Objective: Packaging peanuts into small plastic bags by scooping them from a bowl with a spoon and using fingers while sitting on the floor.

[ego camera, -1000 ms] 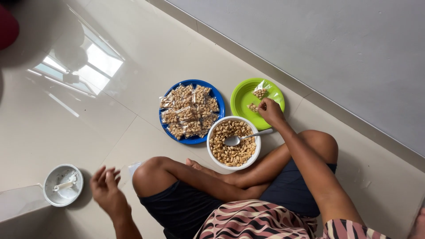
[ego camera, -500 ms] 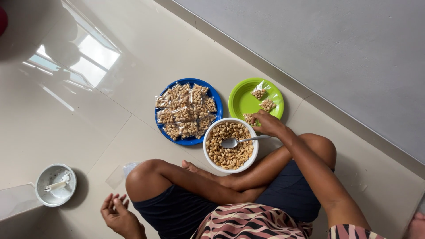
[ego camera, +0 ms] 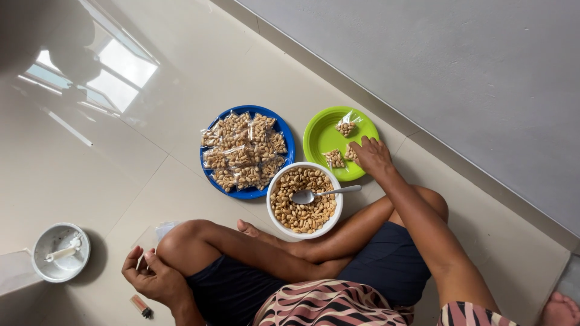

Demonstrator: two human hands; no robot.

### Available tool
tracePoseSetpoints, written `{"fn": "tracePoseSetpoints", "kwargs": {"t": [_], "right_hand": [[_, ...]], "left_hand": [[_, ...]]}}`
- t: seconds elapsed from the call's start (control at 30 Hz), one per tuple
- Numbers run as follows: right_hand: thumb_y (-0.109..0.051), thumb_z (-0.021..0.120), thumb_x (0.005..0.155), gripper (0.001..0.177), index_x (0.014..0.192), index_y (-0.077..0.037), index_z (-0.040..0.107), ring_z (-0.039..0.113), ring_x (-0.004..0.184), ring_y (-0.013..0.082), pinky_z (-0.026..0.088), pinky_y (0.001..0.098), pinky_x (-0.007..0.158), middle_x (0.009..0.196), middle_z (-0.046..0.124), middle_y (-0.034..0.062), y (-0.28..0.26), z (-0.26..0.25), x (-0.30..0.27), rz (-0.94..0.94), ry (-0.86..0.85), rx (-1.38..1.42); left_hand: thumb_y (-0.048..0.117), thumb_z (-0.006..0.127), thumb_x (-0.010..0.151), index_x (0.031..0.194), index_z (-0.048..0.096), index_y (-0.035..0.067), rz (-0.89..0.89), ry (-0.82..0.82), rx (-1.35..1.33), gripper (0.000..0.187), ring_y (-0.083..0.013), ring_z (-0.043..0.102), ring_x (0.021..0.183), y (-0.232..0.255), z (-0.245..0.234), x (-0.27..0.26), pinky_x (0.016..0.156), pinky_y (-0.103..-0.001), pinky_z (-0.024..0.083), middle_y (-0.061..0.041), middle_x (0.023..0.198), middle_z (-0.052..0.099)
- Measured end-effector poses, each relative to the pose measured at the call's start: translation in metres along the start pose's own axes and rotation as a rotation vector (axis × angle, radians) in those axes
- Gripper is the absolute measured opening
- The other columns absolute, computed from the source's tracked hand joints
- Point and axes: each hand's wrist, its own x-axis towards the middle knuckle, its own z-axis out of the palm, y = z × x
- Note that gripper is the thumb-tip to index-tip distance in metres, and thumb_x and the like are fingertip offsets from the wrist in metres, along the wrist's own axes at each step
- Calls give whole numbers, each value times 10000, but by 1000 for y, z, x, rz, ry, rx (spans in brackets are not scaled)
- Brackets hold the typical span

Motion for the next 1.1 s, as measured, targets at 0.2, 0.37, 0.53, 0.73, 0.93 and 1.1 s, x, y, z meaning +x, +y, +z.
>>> {"fn": "tracePoseSetpoints", "kwargs": {"t": [0.2,0.37,0.53,0.73,0.93,1.1], "right_hand": [[-359,599,1003,364,1096,-11,651,716,770,372,569,507,701,942,722,189,-16,-13,-4,65,-120,131],[-59,635,926,195,1111,-61,697,632,939,248,545,406,795,1064,658,122,-13,-31,37,-55,190,-27],[-19,559,927,487,1339,-262,650,511,1381,275,415,465,1079,1464,599,80,-7,-11,77,-242,222,-144],[-272,690,916,378,1286,-318,632,643,1099,278,494,488,937,1389,581,148,0,6,60,-35,-30,-94],[-362,716,903,366,1177,-121,689,711,806,296,581,451,714,1015,680,151,6,3,19,50,-34,-132],[-412,571,1021,383,1222,-102,672,735,915,325,567,479,802,1076,737,178,-6,-13,14,135,-184,-83]], "left_hand": [[-20,436,1091,1302,432,-45,27,-17,27,213,-238,585,979,-4,6,6,782,-334,511,-191,1238,524],[-23,435,1084,1299,434,-47,14,-30,13,216,-233,588,954,-5,6,7,762,-331,502,-191,1210,533],[-22,431,1078,1300,439,-45,14,-9,4,224,-219,593,932,-7,5,6,741,-315,500,-186,1163,556],[-10,453,1075,1303,459,-37,-25,-7,-24,230,-215,606,917,-13,1,9,754,-309,513,-181,1162,577],[-3,452,1044,1291,474,-14,-24,-30,-9,249,-209,563,932,-13,3,13,773,-325,488,-160,1260,539],[3,459,1042,1296,487,-11,-8,-20,-53,256,-214,582,957,-21,-1,12,792,-316,496,-158,1259,552]]}}
